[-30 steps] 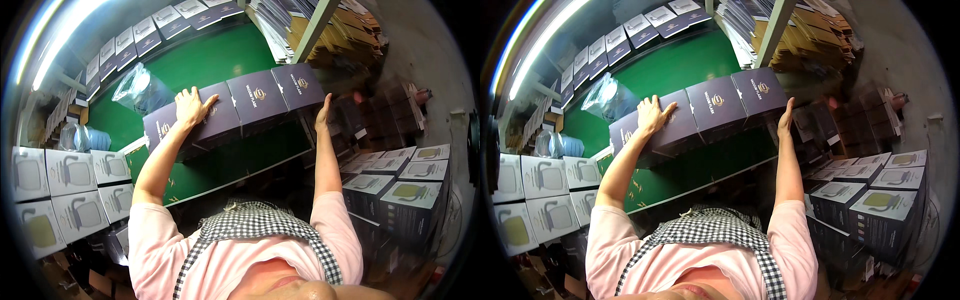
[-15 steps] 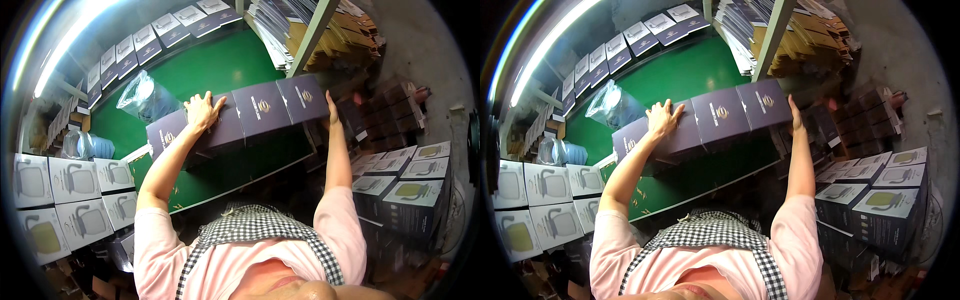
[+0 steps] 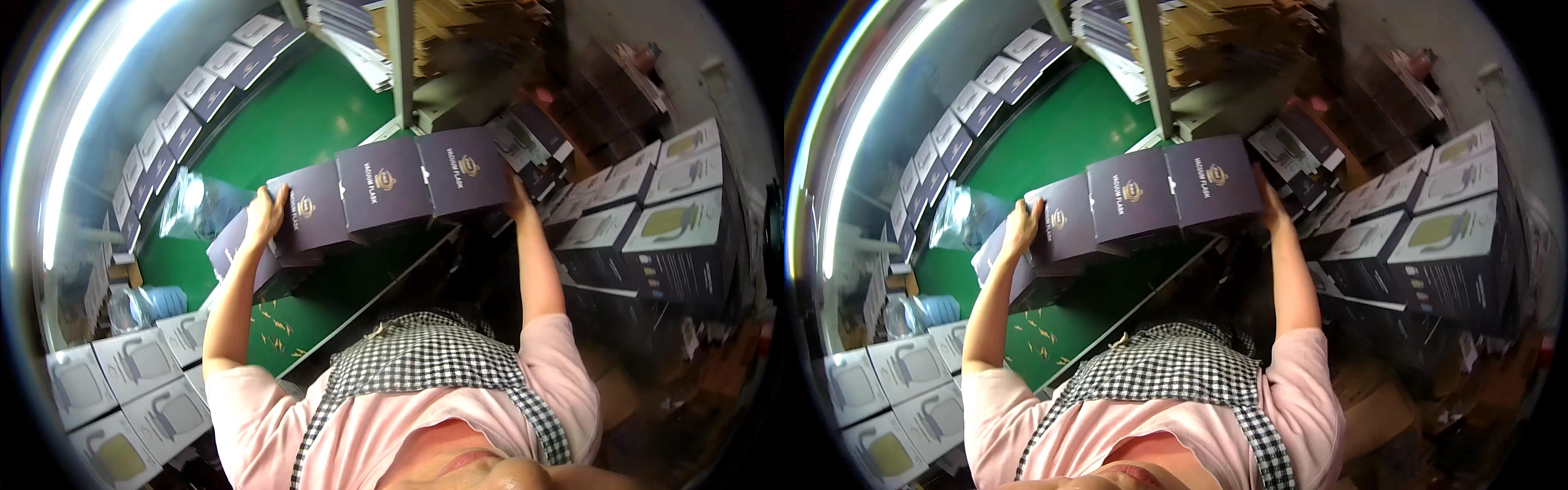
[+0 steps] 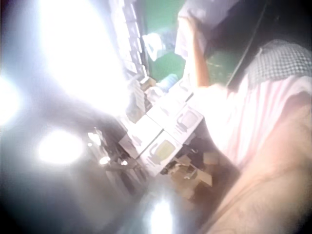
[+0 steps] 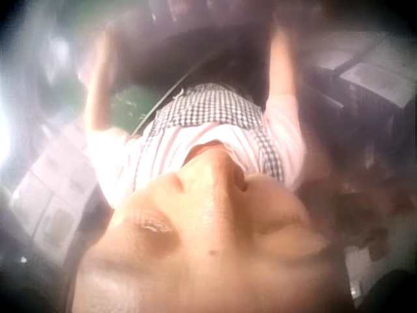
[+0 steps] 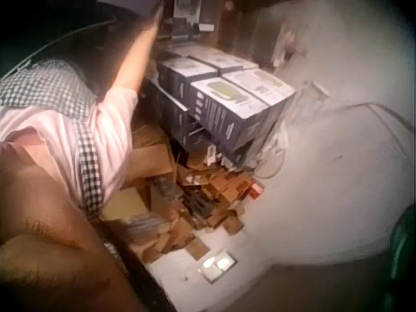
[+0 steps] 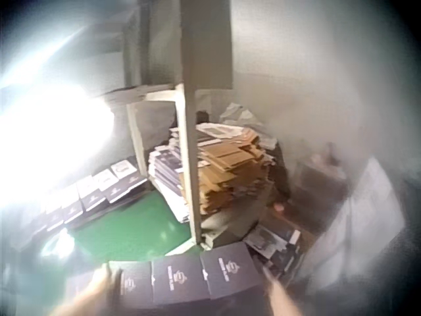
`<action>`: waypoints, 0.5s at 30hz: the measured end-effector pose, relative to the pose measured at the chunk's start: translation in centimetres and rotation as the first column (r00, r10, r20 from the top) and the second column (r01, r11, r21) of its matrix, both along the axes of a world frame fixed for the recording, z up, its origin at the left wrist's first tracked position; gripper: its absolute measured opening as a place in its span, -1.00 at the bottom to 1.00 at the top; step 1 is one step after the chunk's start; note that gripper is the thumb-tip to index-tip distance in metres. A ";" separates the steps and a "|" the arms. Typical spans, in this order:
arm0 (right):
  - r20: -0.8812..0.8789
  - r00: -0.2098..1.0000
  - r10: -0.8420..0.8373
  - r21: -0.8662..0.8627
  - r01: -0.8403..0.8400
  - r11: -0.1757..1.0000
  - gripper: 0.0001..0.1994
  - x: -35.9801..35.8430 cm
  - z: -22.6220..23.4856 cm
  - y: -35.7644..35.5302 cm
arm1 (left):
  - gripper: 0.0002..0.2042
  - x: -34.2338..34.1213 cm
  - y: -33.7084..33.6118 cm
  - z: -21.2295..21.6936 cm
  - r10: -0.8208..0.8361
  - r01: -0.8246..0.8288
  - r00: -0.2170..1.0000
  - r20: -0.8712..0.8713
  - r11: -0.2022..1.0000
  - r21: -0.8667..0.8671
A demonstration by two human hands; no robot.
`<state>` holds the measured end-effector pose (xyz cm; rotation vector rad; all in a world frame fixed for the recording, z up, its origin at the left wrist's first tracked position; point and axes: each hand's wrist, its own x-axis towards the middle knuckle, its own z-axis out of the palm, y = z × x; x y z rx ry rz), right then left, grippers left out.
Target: The person organizes several product boxes into a stack, then picks up a flat cardboard sheet and folds it into a box. They take a plastic-wrapped item from the workspace and place it into the newly formed box.
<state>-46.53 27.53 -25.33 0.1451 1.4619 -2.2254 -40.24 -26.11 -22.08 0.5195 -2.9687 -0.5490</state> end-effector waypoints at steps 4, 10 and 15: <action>-0.064 0.995 -0.080 0.076 0.085 0.994 -0.31 1.6 -3.0 2.7 | -0.33 -0.3 7.1 0.8 0.072 -0.200 0.978 0.195 0.583 0.788; -0.165 0.973 -0.159 -0.031 0.156 0.987 -0.32 1.7 -4.0 -0.6 | -0.40 0.6 -3.0 1.6 -0.310 0.258 0.940 0.142 0.918 0.300; -0.198 0.964 -0.176 -0.018 0.176 0.984 -0.32 3.9 -6.1 2.4 | -0.33 -2.0 3.0 -1.5 -0.066 -0.059 0.990 0.127 0.620 0.783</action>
